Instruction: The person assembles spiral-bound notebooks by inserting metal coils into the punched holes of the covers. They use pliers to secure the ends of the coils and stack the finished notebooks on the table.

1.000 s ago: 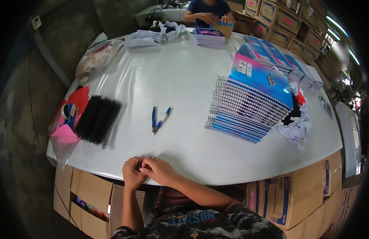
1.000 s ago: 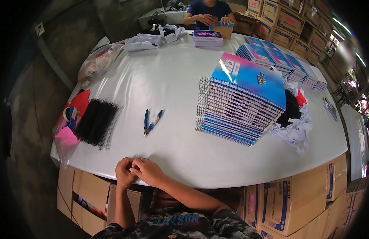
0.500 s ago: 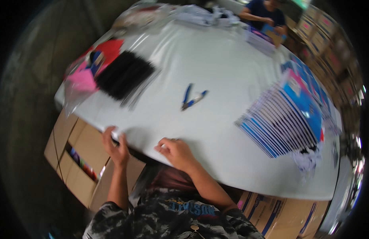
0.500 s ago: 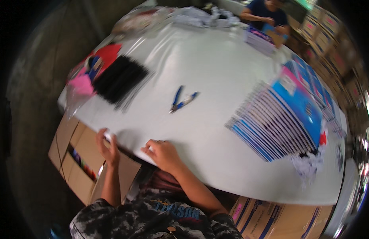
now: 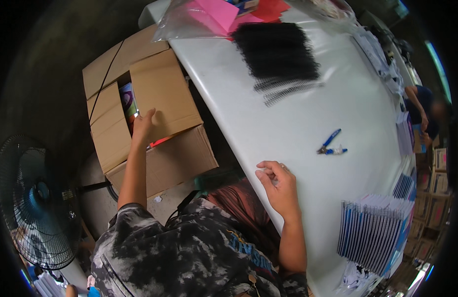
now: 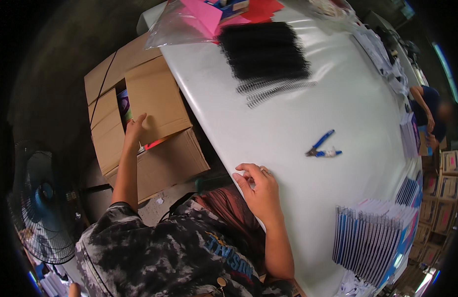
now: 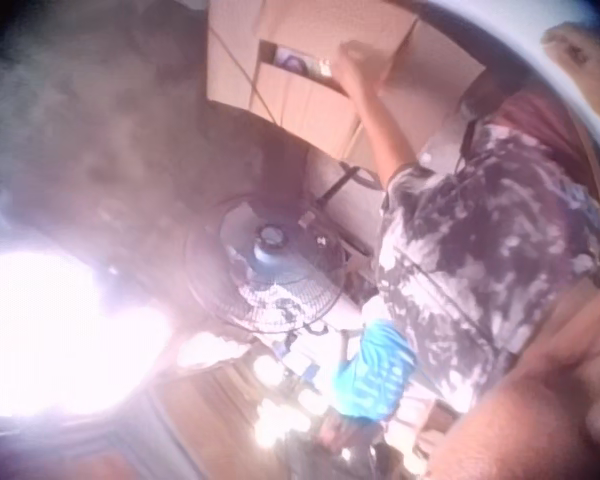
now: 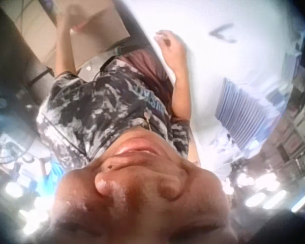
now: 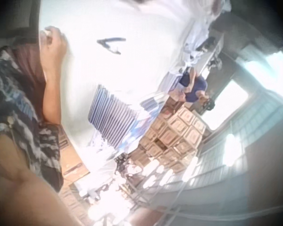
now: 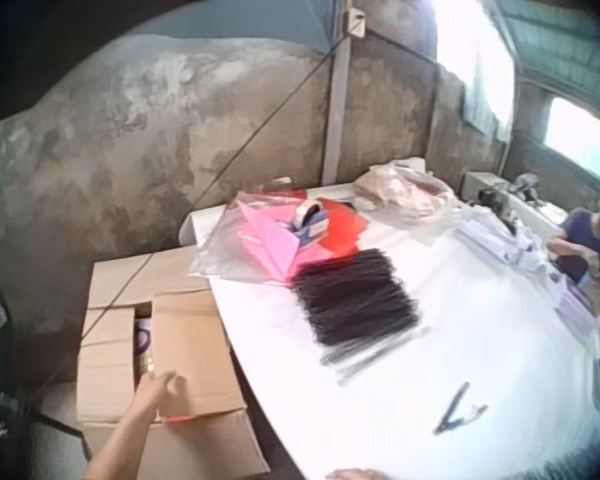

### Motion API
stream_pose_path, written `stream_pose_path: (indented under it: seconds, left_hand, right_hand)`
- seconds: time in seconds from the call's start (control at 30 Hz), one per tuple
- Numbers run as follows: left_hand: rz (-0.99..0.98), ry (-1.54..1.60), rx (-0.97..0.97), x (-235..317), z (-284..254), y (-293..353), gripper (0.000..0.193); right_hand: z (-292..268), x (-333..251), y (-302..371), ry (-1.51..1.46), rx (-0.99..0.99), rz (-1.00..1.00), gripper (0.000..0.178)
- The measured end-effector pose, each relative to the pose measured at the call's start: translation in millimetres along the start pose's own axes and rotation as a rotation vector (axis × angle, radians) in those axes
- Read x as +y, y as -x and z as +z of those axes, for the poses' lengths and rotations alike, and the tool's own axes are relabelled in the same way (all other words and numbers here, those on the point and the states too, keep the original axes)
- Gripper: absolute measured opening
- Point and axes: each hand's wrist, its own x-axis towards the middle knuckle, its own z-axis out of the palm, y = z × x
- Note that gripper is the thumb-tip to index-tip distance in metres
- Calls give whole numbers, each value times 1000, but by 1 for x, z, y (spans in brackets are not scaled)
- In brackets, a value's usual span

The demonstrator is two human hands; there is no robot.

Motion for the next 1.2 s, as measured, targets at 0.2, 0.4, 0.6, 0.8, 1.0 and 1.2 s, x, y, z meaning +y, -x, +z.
stream_pose_path:
  seconds: [0.2,0.4,0.6,0.8,1.0,1.2]
  left_hand:
    - [684,-113,-365,49,81,86,71]
    - [571,-114,-240,53,32,-4,42]
    - [383,-855,-291,32,-28,-224,52]
    - [144,-1059,-807,69,-2,-296,51]
    - [212,-1075,-878,111,48,-300,44]
    - [130,-916,-890,110,31,-262,37]
  right_hand:
    - [54,-51,-107,99,-121,-600,47]
    - [116,-35,-174,310,4,-619,31]
    - [115,-36,-175,230,-53,-598,31]
    - [114,-28,-177,147,30,-599,30]
    - [108,-29,-174,35,2,-563,30]
    - [105,-31,-172,-1,-88,-574,31]
